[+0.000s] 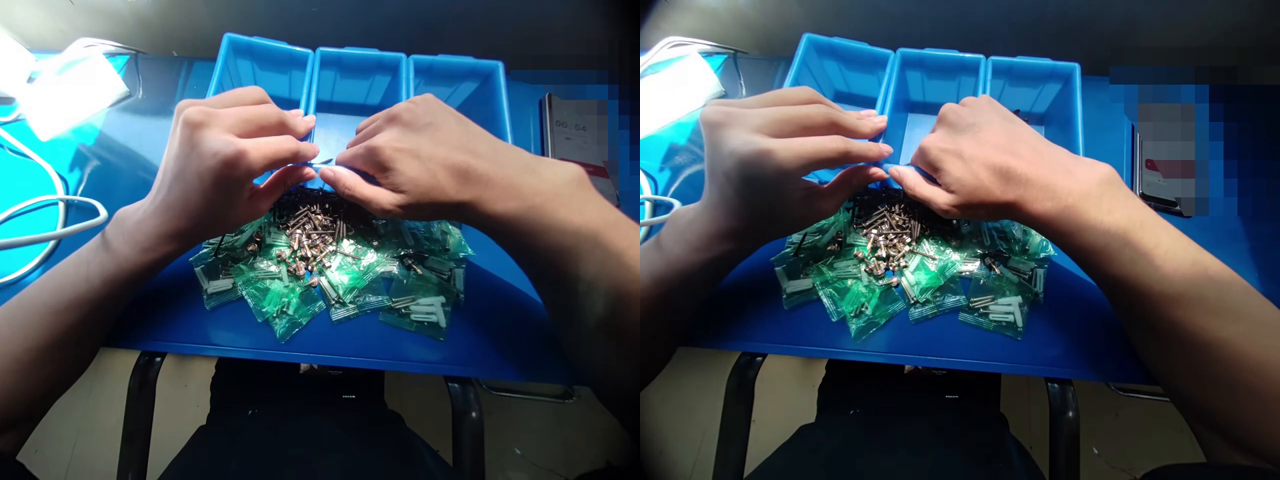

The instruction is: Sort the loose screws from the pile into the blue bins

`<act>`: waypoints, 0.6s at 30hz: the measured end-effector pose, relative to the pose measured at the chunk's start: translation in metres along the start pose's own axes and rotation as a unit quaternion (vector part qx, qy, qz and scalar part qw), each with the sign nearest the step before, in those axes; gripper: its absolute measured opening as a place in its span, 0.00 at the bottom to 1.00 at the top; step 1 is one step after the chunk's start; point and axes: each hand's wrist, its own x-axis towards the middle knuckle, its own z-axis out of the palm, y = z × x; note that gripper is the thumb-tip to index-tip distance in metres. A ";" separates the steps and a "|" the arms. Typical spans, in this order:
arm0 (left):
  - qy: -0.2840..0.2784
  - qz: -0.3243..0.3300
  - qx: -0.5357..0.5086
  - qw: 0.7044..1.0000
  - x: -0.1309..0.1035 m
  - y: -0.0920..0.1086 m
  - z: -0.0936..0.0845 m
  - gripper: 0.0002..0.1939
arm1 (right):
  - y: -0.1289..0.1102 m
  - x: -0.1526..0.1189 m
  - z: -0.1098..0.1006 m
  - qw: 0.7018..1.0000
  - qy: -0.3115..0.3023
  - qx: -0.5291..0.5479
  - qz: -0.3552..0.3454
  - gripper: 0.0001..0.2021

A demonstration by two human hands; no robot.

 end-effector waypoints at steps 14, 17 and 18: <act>-0.013 -0.007 0.012 1.000 0.004 0.003 0.000 0.14 | 0.009 -0.001 0.002 0.997 0.020 0.065 -0.044 0.34; 0.000 0.010 0.022 1.000 0.004 0.004 0.000 0.13 | 0.006 0.000 0.000 0.997 0.036 0.053 -0.037 0.34; 0.001 0.011 0.026 1.000 0.004 0.004 0.001 0.12 | 0.005 0.001 -0.001 0.997 0.048 0.052 -0.030 0.34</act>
